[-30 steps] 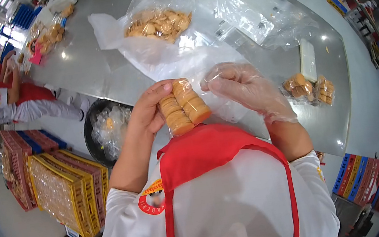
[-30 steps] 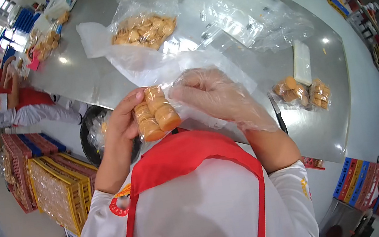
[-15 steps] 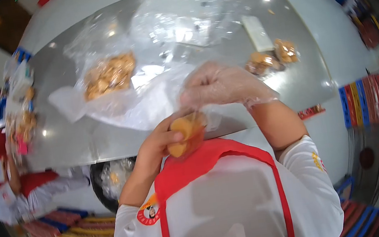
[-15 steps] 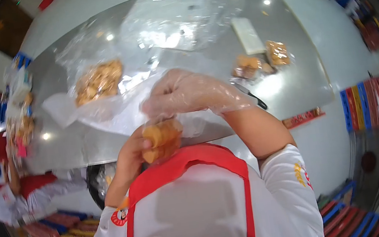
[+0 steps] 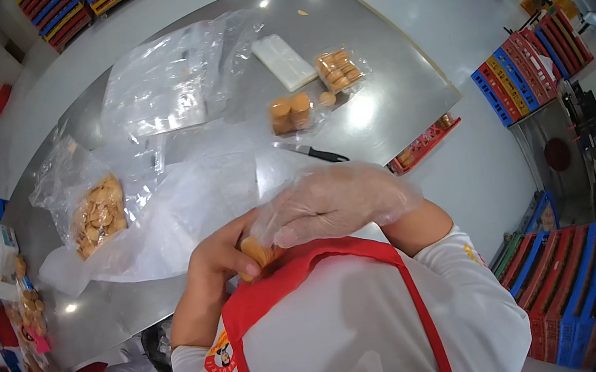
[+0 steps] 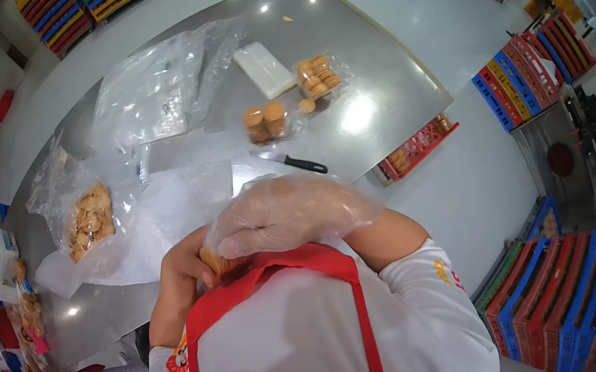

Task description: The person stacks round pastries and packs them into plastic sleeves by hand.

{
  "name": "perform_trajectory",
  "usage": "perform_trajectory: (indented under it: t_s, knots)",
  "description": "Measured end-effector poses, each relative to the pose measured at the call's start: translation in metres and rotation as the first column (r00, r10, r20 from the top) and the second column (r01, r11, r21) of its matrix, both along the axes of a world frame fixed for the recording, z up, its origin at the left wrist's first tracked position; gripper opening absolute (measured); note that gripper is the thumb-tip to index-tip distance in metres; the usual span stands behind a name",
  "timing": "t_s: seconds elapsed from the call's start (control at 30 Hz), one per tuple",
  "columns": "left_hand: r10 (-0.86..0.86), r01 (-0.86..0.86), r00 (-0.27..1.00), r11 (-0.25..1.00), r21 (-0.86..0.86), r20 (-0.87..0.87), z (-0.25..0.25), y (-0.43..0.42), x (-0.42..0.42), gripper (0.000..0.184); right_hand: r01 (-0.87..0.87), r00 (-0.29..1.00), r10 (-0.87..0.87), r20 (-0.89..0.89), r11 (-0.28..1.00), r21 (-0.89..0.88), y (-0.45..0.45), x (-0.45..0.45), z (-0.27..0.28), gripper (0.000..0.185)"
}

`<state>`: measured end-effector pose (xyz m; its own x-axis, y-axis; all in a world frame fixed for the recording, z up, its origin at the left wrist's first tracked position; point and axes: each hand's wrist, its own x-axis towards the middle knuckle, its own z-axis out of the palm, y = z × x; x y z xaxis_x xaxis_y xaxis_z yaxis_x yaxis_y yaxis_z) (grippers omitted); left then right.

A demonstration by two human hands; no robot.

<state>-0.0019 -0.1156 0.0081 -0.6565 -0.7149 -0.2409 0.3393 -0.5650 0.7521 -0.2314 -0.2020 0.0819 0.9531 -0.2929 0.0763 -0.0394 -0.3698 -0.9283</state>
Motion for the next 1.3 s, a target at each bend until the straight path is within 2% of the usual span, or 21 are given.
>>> perform_trajectory:
  t_s: [0.03, 0.1, 0.17, 0.23, 0.3, 0.4, 0.47, 0.5, 0.57, 0.63, 0.67, 0.7, 0.77, 0.8, 0.83, 0.93, 1.03, 1.07, 1.17, 1.3]
  knots:
    - [-0.077, 0.076, 0.997, 0.996, -0.055, -0.005, -0.005, -0.011, -0.008, 0.104, 0.052, 0.997, -0.051, 0.060, 0.998, -0.021, -0.002, -0.016, 0.006, 0.025]
    - [0.000, 0.006, 0.999, 0.990, -0.144, 0.044, -0.004, -0.027, -0.027, 0.111, 0.219, 0.950, -0.211, 0.232, 0.976, -0.007, -0.010, -0.053, 0.009, 0.023]
    - [0.109, -0.086, 0.989, 0.973, -0.212, 0.096, 0.001, -0.044, -0.044, 0.118, 0.426, 0.798, -0.429, 0.424, 0.898, 0.108, -0.023, -0.104, 0.000, 0.021]
    - [0.243, -0.198, 0.958, 0.943, -0.266, 0.149, 0.004, -0.060, -0.053, 0.127, 0.608, 0.615, -0.721, 0.320, 0.692, 0.391, -0.042, -0.156, -0.020, 0.020]
    - [0.396, -0.313, 0.899, 0.880, -0.358, 0.188, 0.008, -0.077, -0.057, 0.125, 0.747, 0.457, -0.852, 0.257, 0.524, 0.408, -0.070, -0.201, -0.053, 0.021]
    - [0.595, -0.456, 0.781, 0.750, -0.479, 0.189, 0.009, -0.110, -0.058, 0.119, 0.835, 0.286, -0.958, -0.021, 0.239, 0.496, -0.105, -0.247, -0.105, 0.022]
    - [0.700, -0.526, 0.682, 0.670, -0.523, 0.211, 0.012, -0.130, -0.063, 0.118, 0.863, 0.242, -0.958, -0.154, 0.140, 0.485, -0.125, -0.258, -0.125, 0.023]
    - [0.716, -0.508, 0.650, 0.658, -0.555, 0.255, 0.016, -0.141, -0.070, 0.117, 0.876, 0.219, -0.950, -0.221, 0.092, 0.473, -0.135, -0.263, -0.134, 0.023]
    - [0.747, -0.465, 0.575, 0.633, -0.618, 0.333, 0.030, -0.163, -0.085, 0.115, 0.853, 0.268, -0.938, -0.219, 0.126, 0.506, -0.157, -0.266, -0.153, 0.022]
    - [0.716, -0.325, 0.534, 0.665, -0.672, 0.451, 0.040, -0.192, -0.100, 0.112, 0.840, 0.322, -0.928, -0.189, 0.188, 0.508, -0.177, -0.266, -0.176, 0.023]
    - [0.719, -0.257, 0.497, 0.656, -0.709, 0.485, 0.042, -0.209, -0.108, 0.112, 0.897, 0.322, -0.936, -0.144, 0.254, 0.361, -0.188, -0.267, -0.197, 0.023]
    - [0.723, -0.185, 0.459, 0.646, -0.740, 0.516, 0.045, -0.224, -0.118, 0.112, 0.936, 0.289, -0.957, -0.019, 0.279, 0.214, -0.199, -0.265, -0.212, 0.022]
    - [0.697, -0.139, 0.433, 0.678, -0.722, 0.571, 0.058, -0.253, -0.149, 0.105, 0.966, 0.257, -0.936, 0.240, 0.242, -0.090, -0.217, -0.260, -0.229, 0.021]
    - [0.674, -0.111, 0.431, 0.699, -0.707, 0.600, 0.058, -0.272, -0.157, 0.106, 0.964, 0.263, -0.934, 0.244, 0.241, -0.114, -0.219, -0.257, -0.219, 0.019]
    - [0.651, -0.081, 0.429, 0.719, -0.691, 0.627, 0.057, -0.291, -0.164, 0.106, 0.963, 0.263, -0.932, 0.251, 0.239, -0.122, -0.223, -0.254, -0.216, 0.018]
    - [0.657, 0.091, 0.278, 0.708, -0.700, 0.701, 0.042, -0.345, -0.189, 0.107, 0.963, 0.260, -0.925, 0.277, 0.228, -0.143, -0.234, -0.251, -0.214, 0.016]
    - [0.731, 0.375, 0.054, 0.616, -0.693, 0.680, 0.007, -0.396, -0.206, 0.107, 0.965, 0.256, -0.917, 0.305, 0.223, -0.140, -0.242, -0.251, -0.215, 0.013]
    - [0.714, 0.429, 0.007, 0.630, -0.647, 0.700, -0.002, -0.410, -0.211, 0.108, 0.966, 0.253, -0.917, 0.308, 0.224, -0.127, -0.241, -0.251, -0.216, 0.013]
    - [0.651, 0.499, -0.084, 0.683, -0.533, 0.755, -0.022, -0.444, -0.226, 0.110, 0.969, 0.247, -0.913, 0.325, 0.234, -0.078, -0.240, -0.251, -0.208, 0.010]
    - [0.574, 0.559, -0.132, 0.716, -0.417, 0.808, -0.053, -0.473, -0.232, 0.113, 0.971, 0.238, -0.923, 0.304, 0.236, -0.044, -0.237, -0.252, -0.201, 0.007]
